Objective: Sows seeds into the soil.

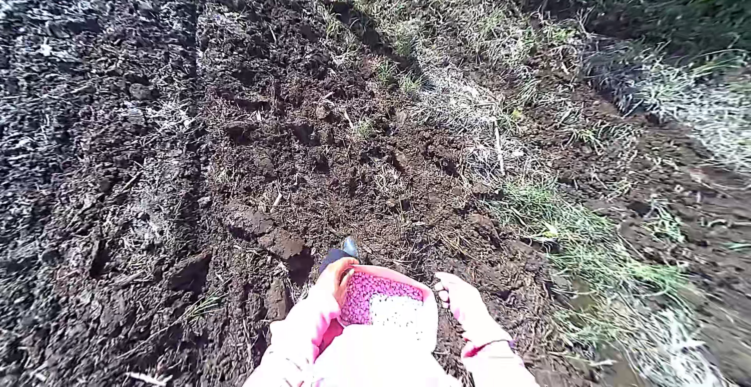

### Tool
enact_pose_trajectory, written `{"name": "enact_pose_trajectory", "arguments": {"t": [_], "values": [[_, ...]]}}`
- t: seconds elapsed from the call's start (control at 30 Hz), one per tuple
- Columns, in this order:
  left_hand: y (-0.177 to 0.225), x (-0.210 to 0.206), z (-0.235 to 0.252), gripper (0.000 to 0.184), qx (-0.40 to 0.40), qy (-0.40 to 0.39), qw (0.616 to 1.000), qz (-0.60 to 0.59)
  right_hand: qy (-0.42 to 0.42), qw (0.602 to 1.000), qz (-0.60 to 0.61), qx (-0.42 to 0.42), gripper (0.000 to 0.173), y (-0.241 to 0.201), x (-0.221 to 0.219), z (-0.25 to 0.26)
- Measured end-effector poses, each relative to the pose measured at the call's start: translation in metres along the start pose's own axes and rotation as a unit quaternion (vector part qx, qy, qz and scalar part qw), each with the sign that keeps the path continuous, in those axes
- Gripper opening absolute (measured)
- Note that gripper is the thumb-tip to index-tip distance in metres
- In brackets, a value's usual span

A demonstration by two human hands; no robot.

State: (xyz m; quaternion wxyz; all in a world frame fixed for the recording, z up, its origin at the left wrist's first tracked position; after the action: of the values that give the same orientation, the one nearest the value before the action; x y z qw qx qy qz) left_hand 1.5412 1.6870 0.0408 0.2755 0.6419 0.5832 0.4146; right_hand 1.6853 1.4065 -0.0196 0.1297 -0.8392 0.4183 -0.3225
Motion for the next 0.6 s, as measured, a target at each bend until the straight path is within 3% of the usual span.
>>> {"name": "enact_pose_trajectory", "arguments": {"t": [0.17, 0.37, 0.47, 0.53, 0.6], "values": [[-0.009, 0.011, -0.007, 0.034, 0.027, 0.058, 0.997, -0.035, -0.045, 0.996, -0.071, 0.027, 0.029, -0.040, -0.021, 0.003], [-0.020, 0.033, 0.001, 0.033, 0.082, 0.114, 0.988, -0.070, -0.099, 0.984, -0.117, 0.086, 0.032, -0.145, -0.061, 0.019], [-0.018, 0.059, 0.015, 0.033, 0.112, 0.128, 0.982, -0.077, -0.120, 0.977, -0.108, 0.139, 0.025, -0.199, -0.075, 0.016], [-0.014, 0.076, 0.028, 0.033, 0.120, 0.137, 0.980, -0.083, -0.194, 0.954, -0.098, 0.209, 0.019, -0.230, -0.078, -0.001], [-0.015, 0.090, 0.041, 0.034, 0.119, 0.145, 0.978, -0.090, -0.322, 0.898, -0.128, 0.271, 0.016, -0.252, -0.087, -0.023]]}}
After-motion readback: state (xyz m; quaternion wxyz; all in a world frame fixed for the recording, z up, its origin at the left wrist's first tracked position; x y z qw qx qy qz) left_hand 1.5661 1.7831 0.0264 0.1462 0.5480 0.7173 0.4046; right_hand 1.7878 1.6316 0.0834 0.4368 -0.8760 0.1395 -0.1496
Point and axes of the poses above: each hand's wrist, its own z-axis towards the middle knuckle, its own x-axis out of the back of the hand, y = z × x, the point moved 1 cm from there along z, towards the middle knuckle, and after that the axes turned 9 degrees about -z, right-handed, at the moved point
